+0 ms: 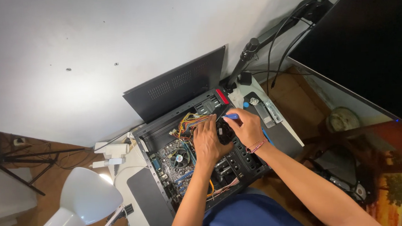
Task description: The person installs a power supply unit into a desktop computer case. They position the unit, align it with the mounting holes, and use a screwdriver to secure it with screws. The person also handles internal cables to route them around the power supply.
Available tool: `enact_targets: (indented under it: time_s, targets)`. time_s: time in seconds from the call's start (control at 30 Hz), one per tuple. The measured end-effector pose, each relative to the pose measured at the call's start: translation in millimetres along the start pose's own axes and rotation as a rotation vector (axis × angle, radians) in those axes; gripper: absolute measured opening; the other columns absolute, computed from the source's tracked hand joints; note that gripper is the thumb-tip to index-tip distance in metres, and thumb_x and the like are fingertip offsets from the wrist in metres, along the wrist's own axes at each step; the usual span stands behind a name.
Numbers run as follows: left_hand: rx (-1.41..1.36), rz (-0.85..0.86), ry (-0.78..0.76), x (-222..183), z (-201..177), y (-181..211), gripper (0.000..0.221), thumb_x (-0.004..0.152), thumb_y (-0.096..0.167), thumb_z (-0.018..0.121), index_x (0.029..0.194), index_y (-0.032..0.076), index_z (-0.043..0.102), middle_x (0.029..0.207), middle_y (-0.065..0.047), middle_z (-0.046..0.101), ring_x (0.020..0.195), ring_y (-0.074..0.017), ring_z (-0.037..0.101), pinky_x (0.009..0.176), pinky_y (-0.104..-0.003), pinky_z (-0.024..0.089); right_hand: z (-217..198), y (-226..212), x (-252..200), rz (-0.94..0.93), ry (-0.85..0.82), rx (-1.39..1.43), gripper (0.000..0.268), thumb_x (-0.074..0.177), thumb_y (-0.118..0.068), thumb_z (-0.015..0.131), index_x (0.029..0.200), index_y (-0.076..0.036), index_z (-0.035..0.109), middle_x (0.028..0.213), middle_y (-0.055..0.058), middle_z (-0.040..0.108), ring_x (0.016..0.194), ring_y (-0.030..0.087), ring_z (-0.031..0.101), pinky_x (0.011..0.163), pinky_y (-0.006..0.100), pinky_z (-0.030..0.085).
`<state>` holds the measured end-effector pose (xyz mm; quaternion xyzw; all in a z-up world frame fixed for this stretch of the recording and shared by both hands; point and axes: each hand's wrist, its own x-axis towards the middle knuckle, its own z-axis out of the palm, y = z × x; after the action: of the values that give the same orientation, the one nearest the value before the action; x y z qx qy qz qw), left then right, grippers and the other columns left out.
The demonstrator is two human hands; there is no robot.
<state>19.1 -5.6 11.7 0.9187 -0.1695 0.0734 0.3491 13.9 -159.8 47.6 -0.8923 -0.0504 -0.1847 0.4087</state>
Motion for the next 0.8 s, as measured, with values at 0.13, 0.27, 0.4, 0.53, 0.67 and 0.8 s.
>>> enact_targets:
  time_s: [0.13,0.27,0.4,0.53,0.67,0.8]
  targets:
    - [0.033,0.011,0.046,7,-5,17,0.105,0.048,0.033,0.09,0.141,0.001,0.051,0.134,-0.014,0.063,0.121,-0.0321,0.057,0.11,-0.048,0.038,3,12,-7,0.046,-0.014,-0.026,0.02,0.091,-0.012,0.076,0.106,-0.003,0.067,0.083,0.014,0.072,0.063,0.024,0.069,0.058,0.032,0.053]
    - [-0.057,0.089,0.193,10,11,16,0.083,0.061,0.023,0.084,0.137,0.003,0.057,0.126,-0.014,0.068,0.113,-0.0311,0.063,0.105,-0.046,0.044,6,19,-9,0.014,-0.033,0.007,0.021,0.095,-0.01,0.071,0.112,-0.002,0.062,0.085,0.015,0.071,0.068,0.026,0.072,0.061,0.034,0.055]
    - [-0.131,0.133,0.284,14,17,14,0.058,0.073,0.009,0.075,0.13,0.006,0.065,0.12,-0.012,0.073,0.111,-0.0289,0.068,0.098,-0.041,0.05,5,23,-6,-0.06,-0.044,0.024,0.019,0.096,-0.006,0.068,0.112,-0.002,0.059,0.092,0.016,0.07,0.08,0.031,0.072,0.066,0.038,0.055]
    - [-0.18,0.202,0.363,22,15,13,0.041,0.079,0.003,0.068,0.12,0.006,0.069,0.111,-0.011,0.076,0.106,-0.0272,0.072,0.095,-0.041,0.054,4,25,-3,-0.147,-0.033,-0.106,0.018,0.093,-0.002,0.068,0.107,-0.003,0.058,0.096,0.018,0.065,0.089,0.039,0.065,0.074,0.045,0.052]
    - [-0.161,0.239,0.391,24,26,4,0.035,0.082,0.002,0.067,0.117,0.006,0.072,0.108,-0.01,0.077,0.097,-0.0254,0.074,0.09,-0.04,0.056,2,25,1,-0.126,-0.066,-0.168,0.018,0.092,-0.005,0.07,0.106,-0.002,0.057,0.095,0.017,0.063,0.087,0.039,0.062,0.074,0.047,0.049]
    - [-0.141,0.194,0.402,25,32,3,0.03,0.087,0.003,0.067,0.115,0.01,0.075,0.105,-0.007,0.078,0.091,-0.0226,0.076,0.081,-0.037,0.057,-18,-3,15,-0.218,-0.132,-0.215,0.02,0.092,-0.015,0.068,0.103,-0.002,0.057,0.093,0.016,0.064,0.085,0.038,0.063,0.074,0.048,0.049]
